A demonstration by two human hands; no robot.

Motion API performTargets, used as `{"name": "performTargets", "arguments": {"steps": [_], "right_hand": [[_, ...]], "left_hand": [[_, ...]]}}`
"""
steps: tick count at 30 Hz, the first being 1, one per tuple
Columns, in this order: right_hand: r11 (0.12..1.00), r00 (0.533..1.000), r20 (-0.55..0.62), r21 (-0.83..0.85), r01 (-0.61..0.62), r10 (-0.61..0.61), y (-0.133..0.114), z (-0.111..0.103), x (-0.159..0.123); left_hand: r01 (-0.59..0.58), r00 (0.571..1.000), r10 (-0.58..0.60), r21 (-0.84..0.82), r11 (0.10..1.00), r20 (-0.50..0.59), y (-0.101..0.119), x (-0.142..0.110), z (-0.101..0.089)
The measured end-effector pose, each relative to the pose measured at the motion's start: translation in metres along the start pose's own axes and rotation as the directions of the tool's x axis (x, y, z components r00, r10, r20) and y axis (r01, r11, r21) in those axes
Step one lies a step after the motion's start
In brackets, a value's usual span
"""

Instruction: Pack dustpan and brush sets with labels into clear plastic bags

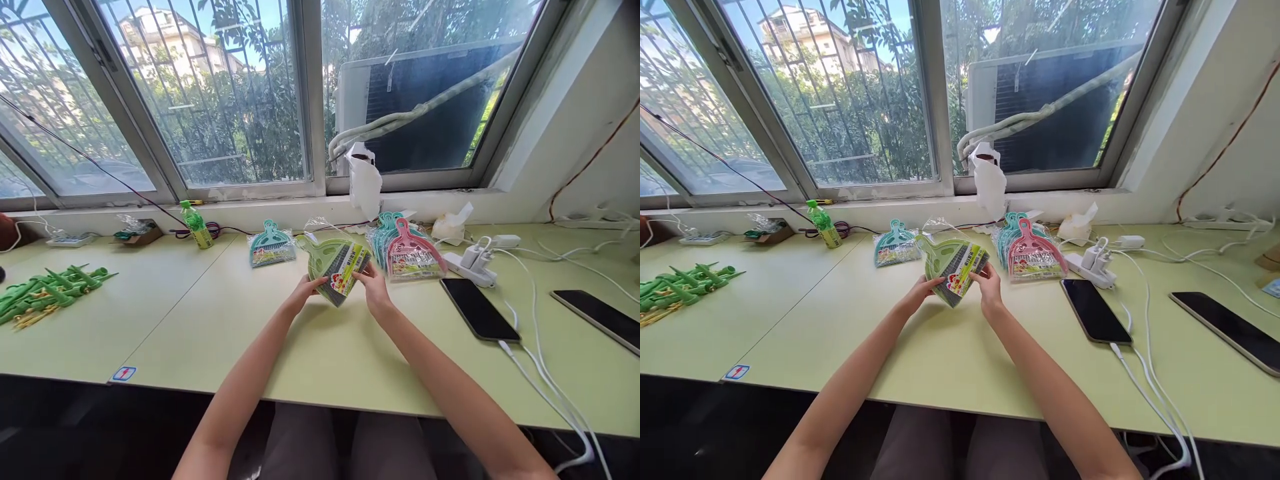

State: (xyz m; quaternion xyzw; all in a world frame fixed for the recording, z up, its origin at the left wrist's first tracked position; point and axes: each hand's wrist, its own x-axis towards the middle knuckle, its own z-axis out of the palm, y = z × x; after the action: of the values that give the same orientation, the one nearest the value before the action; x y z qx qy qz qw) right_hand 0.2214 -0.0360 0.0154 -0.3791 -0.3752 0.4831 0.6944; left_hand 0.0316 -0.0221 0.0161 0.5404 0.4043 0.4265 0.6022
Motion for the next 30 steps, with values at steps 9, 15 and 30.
{"name": "performTargets", "arguments": {"steps": [9,15,30], "right_hand": [[0.982,0.975,-0.141,-0.051,-0.182,0.173,0.026,-0.005,0.000],[0.966,0.963,-0.130,-0.079,-0.247,0.236,0.028,-0.007,0.001],[0.998,0.993,-0.118,0.057,0.000,0.007,0.011,0.010,-0.012]], "left_hand": [[0.004,0.998,0.003,-0.098,0.995,0.064,0.001,-0.003,0.007],[-0.057,0.985,0.070,-0.083,0.995,0.156,0.004,-0.004,0.007],[-0.046,0.993,0.058,-0.119,0.992,0.100,0.001,-0.001,0.008]]}}
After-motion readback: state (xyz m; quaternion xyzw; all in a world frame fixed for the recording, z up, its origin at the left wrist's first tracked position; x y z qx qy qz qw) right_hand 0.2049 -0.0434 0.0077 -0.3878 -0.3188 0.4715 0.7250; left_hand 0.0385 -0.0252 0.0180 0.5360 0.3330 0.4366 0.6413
